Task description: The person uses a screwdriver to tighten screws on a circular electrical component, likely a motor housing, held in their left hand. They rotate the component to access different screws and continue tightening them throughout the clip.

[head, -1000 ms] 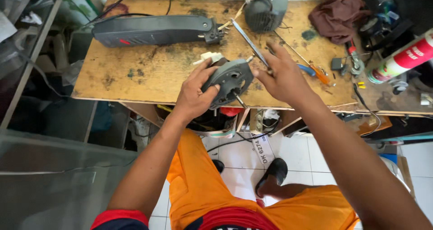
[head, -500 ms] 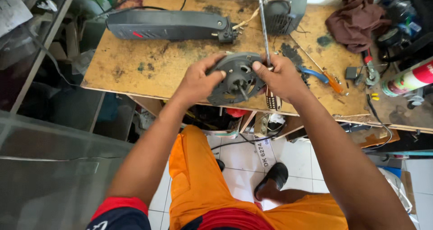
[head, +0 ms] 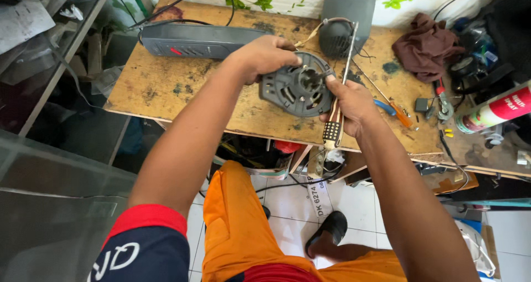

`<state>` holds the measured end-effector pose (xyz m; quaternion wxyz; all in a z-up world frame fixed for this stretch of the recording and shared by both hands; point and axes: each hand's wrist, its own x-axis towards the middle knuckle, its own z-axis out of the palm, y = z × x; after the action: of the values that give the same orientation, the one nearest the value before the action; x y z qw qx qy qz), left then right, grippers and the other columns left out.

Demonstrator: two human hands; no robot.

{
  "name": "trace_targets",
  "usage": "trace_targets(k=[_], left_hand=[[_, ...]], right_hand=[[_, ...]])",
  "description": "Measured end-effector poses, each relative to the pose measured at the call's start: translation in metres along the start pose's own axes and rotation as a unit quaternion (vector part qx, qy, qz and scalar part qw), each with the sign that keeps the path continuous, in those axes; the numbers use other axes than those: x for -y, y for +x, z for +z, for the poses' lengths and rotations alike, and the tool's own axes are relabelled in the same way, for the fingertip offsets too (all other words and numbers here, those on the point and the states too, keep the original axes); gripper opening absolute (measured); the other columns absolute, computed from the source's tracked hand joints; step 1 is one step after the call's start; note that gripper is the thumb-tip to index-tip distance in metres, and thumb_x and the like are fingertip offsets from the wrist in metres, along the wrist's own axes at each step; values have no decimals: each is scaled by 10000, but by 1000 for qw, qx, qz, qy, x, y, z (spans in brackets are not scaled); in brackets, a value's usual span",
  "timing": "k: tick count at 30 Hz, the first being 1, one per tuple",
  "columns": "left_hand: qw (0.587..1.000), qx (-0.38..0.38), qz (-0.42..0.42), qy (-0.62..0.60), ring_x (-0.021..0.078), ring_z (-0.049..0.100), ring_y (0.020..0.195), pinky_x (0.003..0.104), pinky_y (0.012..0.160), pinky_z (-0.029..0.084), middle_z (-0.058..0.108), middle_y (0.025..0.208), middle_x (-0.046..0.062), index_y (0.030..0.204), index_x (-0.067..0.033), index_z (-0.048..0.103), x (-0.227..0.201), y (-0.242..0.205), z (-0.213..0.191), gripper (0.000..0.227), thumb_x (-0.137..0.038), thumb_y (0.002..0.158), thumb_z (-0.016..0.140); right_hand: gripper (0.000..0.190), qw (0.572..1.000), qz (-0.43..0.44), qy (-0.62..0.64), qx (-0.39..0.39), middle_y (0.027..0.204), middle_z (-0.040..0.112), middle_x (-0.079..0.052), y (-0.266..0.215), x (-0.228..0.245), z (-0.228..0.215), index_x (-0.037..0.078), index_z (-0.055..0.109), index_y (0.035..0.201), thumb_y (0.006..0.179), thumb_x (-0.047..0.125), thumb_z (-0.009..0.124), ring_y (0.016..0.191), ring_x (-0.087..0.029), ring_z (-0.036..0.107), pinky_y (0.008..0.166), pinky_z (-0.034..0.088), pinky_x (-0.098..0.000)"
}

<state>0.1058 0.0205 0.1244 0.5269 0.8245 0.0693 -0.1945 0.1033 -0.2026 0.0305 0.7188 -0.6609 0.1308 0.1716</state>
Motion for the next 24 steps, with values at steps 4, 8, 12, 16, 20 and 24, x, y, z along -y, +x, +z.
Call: trace_targets(k=[4, 8, 12, 16, 20, 24], left_hand=[[993, -23, -7, -117, 287, 795, 841, 406, 672, 693, 770, 1178, 182, 1466, -53, 582, 1, -3, 3, 746, -347, 806, 769], [993, -19, 82, -80, 343, 572, 1404, 489, 1132, 498, 529, 1608, 187, 1597, -83, 382, 14, -24, 2, 989, -704, 829, 330], [954, -104, 207, -189, 355, 558, 1403, 437, 1036, 612, 492, 1616, 224, 1592, -103, 358, 56, -24, 17, 815, -612, 973, 212], [906, -51, 300, -295, 493, 318, 1557, 568, 1210, 391, 328, 1720, 243, 1693, -130, 261, 147, 15, 54, 841, 126, 895, 323], [940, -78, 305, -131, 390, 270, 1582, 615, 1250, 358, 264, 1730, 158, 1716, -211, 174, 164, 39, 83, 1254, -220, 659, 849], [949, -135, 248, -141, 471, 155, 1597, 703, 1294, 246, 196, 1695, 182, 1706, -190, 84, 135, 24, 93, 1320, -474, 752, 951]], right_hand=[[278, 999, 14, 41, -4, 845, 686, -119, 14, -3, -6, 80, 573, 1057, 993, 315, 709, 583, -244, 652, 433, 601, -409], [269, 996, 22, 80, -15, 831, 719, -132, 26, -6, -10, 79, 591, 1049, 981, 301, 727, 571, -245, 671, 424, 601, -406], [260, 995, 33, 97, -12, 843, 737, -137, 29, -7, -11, 92, 588, 1066, 988, 303, 718, 568, -255, 679, 407, 587, -394], [354, 994, 3, 112, -5, 960, 745, -245, 37, -15, -9, 20, 560, 1167, 980, 271, 726, 705, -356, 772, 502, 666, -508], [331, 995, -1, 100, -14, 964, 749, -226, 29, -13, -3, 48, 560, 1158, 998, 303, 696, 697, -366, 764, 500, 670, -496], [310, 996, -18, 90, -19, 965, 755, -230, 39, -22, -9, 75, 577, 1126, 994, 320, 714, 693, -386, 765, 510, 667, -536]])
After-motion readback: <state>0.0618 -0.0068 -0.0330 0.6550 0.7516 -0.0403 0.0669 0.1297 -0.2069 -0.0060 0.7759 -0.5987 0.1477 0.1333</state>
